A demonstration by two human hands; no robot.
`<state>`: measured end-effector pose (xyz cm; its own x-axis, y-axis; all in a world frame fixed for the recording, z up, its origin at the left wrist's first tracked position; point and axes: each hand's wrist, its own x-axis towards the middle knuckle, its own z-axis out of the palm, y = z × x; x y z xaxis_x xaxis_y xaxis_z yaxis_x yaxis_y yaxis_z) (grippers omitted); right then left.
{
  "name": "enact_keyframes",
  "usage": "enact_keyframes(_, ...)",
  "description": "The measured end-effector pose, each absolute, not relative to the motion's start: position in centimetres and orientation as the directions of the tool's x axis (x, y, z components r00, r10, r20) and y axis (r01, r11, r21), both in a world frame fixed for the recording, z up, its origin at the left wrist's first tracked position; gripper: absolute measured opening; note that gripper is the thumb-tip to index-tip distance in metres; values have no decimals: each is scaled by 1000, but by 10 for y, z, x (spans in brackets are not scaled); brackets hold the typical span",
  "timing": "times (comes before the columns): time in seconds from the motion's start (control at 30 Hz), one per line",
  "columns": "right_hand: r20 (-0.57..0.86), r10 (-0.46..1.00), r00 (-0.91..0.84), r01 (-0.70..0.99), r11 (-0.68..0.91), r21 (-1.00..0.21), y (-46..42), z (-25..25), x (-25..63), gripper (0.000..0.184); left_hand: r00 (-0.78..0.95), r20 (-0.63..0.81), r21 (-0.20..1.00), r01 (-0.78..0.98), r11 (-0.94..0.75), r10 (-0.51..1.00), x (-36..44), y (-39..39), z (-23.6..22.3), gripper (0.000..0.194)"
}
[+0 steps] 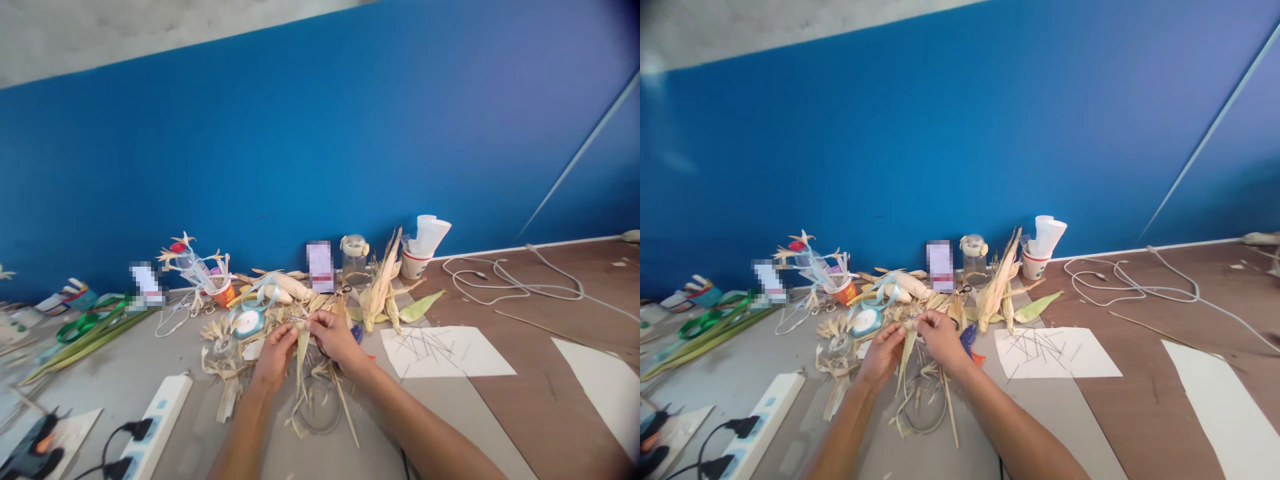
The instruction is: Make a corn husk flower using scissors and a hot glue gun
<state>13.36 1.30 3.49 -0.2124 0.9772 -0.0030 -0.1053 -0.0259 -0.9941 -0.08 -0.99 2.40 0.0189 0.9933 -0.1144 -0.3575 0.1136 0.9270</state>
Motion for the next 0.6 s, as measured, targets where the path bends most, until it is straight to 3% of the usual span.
enact_keyframes(0.27,-46,971,-236,-231,-102,-968,10,38,132,19,62,-92,948,-301,107,994,0,-11,27,23)
enact_keyframes(0.5,141,979,-150,16,145,-989,12,32,132,14,150,-88,966,-228,122,985,3,-11,28,24)
enact_keyframes(0.6,146,981,-130,67,156,-986,14,32,134,15,174,-91,967,-221,129,981,6,-12,31,25)
